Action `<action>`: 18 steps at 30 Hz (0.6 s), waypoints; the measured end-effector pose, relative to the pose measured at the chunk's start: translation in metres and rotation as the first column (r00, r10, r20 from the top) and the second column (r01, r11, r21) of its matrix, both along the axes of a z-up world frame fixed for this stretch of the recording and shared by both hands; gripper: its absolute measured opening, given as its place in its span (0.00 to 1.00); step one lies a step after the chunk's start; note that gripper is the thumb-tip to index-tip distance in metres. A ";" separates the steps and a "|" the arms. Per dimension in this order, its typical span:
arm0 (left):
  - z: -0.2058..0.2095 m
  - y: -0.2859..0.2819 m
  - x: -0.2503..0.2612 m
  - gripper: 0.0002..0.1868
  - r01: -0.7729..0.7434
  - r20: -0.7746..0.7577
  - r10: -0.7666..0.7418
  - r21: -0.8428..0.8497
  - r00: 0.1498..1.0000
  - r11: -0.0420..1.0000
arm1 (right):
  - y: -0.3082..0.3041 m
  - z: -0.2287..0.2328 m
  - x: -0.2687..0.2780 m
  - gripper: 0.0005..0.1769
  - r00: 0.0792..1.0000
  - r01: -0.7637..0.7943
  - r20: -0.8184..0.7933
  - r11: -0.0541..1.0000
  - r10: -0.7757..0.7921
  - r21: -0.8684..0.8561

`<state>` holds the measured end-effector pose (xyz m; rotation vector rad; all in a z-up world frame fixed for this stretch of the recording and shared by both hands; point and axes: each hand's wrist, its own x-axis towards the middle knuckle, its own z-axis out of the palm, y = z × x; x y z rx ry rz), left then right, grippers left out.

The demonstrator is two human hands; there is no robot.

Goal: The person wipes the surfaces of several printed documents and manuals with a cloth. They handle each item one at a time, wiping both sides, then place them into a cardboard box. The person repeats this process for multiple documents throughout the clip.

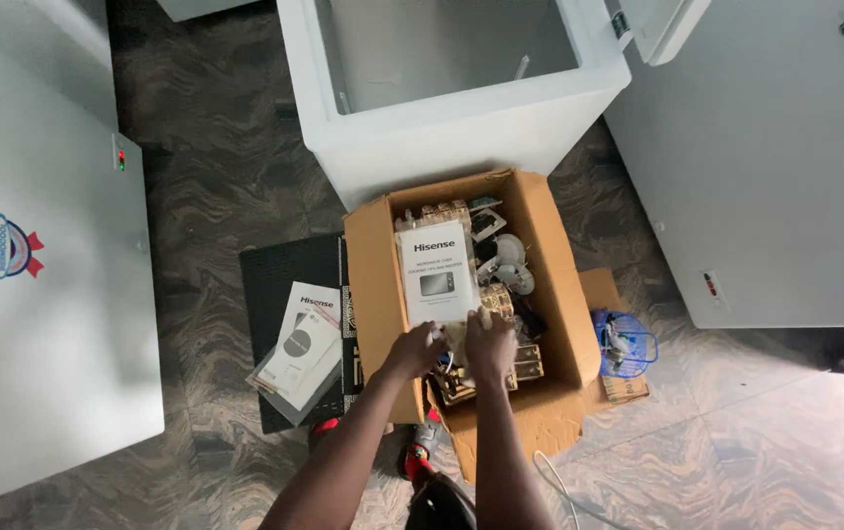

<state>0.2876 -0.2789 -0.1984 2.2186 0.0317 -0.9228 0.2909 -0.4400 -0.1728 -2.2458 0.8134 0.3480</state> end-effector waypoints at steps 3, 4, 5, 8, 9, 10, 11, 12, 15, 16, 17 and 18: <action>0.024 -0.001 -0.004 0.31 -0.327 -0.308 0.199 -0.454 0.930 0.829 | 0.016 0.058 -0.008 0.23 0.977 0.198 0.022 0.935 -0.214 0.296; 0.015 0.003 -0.008 0.31 -0.332 -0.308 0.204 -0.455 0.929 0.826 | 0.020 0.051 -0.007 0.23 0.978 0.192 0.023 0.936 -0.208 0.294; 0.005 0.005 -0.015 0.27 -0.385 -0.321 0.247 -0.500 0.915 0.776 | 0.023 0.043 -0.009 0.20 0.963 0.171 0.094 0.843 -0.252 0.511; -0.045 0.017 -0.040 0.21 -0.509 -0.307 0.415 -0.635 0.857 0.582 | 0.037 0.036 -0.025 0.18 0.937 -0.026 0.247 0.657 -0.246 0.754; -0.066 0.026 -0.048 0.19 -0.539 -0.274 0.534 -0.720 0.800 0.437 | 0.047 0.035 -0.029 0.17 0.914 -0.179 0.353 0.583 -0.200 0.792; -0.048 0.036 -0.058 0.19 -0.553 -0.284 0.544 -0.714 0.790 0.429 | 0.057 0.032 -0.038 0.17 0.920 -0.177 0.343 0.582 -0.189 0.794; -0.030 0.045 -0.062 0.16 -0.559 -0.197 0.605 -0.663 0.772 0.498 | 0.065 0.030 -0.043 0.17 0.892 -0.296 0.450 0.707 -0.035 0.642; -0.012 0.056 -0.066 0.14 -0.569 -0.104 0.652 -0.603 0.751 0.559 | 0.075 0.028 -0.047 0.18 0.842 -0.410 0.523 0.789 0.133 0.458; -0.026 0.100 -0.087 0.12 -0.511 0.147 0.666 -0.528 0.731 0.678 | 0.111 -0.008 -0.072 0.20 0.838 -0.448 0.398 0.887 0.373 0.110; -0.006 0.113 -0.091 0.12 -0.516 0.144 0.671 -0.529 0.727 0.673 | 0.126 -0.001 -0.081 0.20 0.836 -0.453 0.396 0.885 0.379 0.109; 0.012 0.126 -0.096 0.12 -0.538 0.066 0.658 -0.518 0.750 0.665 | 0.141 0.004 -0.093 0.19 0.925 -0.336 0.325 0.829 0.200 0.447; 0.030 0.140 -0.102 0.14 -0.559 -0.014 0.641 -0.505 0.767 0.658 | 0.157 0.008 -0.104 0.18 0.981 -0.170 0.188 0.668 0.046 0.725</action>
